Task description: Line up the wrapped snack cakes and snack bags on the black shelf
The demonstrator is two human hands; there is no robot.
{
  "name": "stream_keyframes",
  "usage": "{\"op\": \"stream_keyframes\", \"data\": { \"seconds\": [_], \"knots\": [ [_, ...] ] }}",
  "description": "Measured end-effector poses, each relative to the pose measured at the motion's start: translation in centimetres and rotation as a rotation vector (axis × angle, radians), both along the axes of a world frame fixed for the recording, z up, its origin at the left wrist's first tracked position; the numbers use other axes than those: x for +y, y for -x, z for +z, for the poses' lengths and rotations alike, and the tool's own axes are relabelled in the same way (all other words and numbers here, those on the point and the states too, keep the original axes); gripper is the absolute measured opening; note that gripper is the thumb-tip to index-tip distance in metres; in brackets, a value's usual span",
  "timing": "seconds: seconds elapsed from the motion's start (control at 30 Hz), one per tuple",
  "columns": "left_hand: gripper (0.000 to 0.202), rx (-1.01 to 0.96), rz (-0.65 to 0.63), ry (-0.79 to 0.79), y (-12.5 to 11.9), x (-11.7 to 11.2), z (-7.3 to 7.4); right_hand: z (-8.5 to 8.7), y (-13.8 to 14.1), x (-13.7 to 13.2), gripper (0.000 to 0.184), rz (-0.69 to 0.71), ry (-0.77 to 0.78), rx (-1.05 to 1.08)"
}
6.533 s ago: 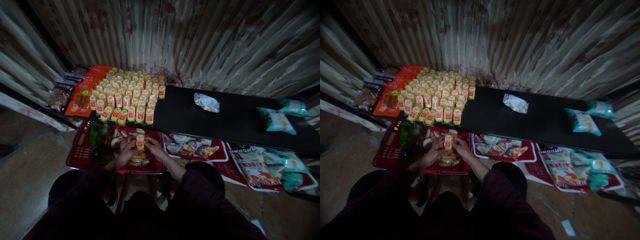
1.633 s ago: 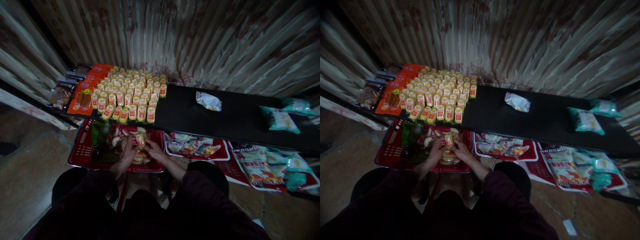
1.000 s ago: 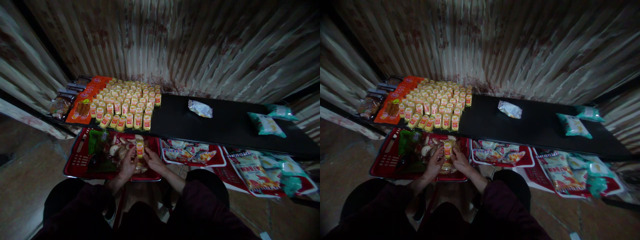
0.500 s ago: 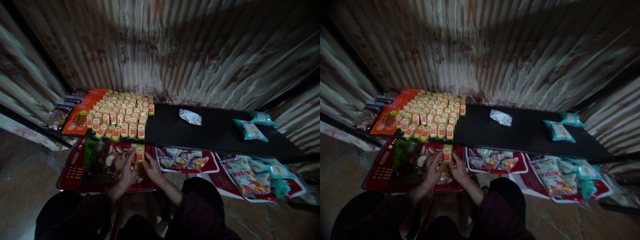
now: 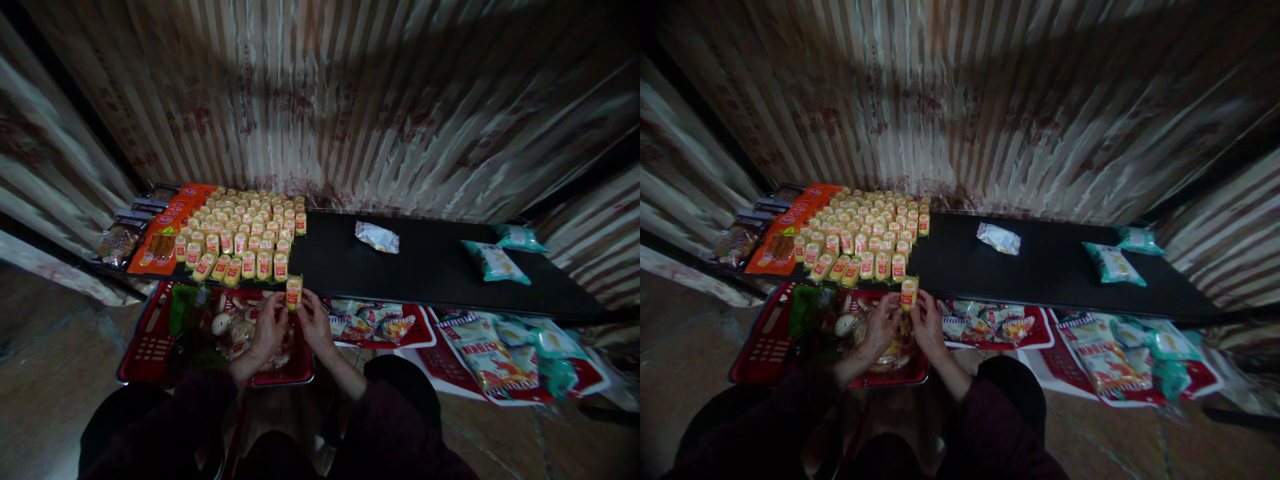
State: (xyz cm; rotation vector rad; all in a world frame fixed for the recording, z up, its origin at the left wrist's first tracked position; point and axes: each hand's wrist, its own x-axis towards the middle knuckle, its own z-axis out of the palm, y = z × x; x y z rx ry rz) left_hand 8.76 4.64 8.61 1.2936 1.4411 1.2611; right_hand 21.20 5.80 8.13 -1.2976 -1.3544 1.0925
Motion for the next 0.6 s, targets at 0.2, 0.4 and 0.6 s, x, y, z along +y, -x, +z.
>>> {"op": "stream_keyframes", "data": {
  "seconds": [0.2,0.4,0.6],
  "knots": [
    [0.029,-0.017,0.005,-0.040,-0.6,1.1,1.5,0.7,-0.6,1.2,0.035,-0.046,-0.056,-0.068],
    [0.041,0.074,-0.044,-0.068,-1.4,2.4,1.6,1.0,-1.1,2.6,0.035,-0.115,-0.063,-0.160],
    [0.047,-0.049,-0.024,-0.008,-2.5,3.4,2.0,1.4,-1.7,4.0,0.036,-0.144,-0.070,-0.218]
  ]
}}
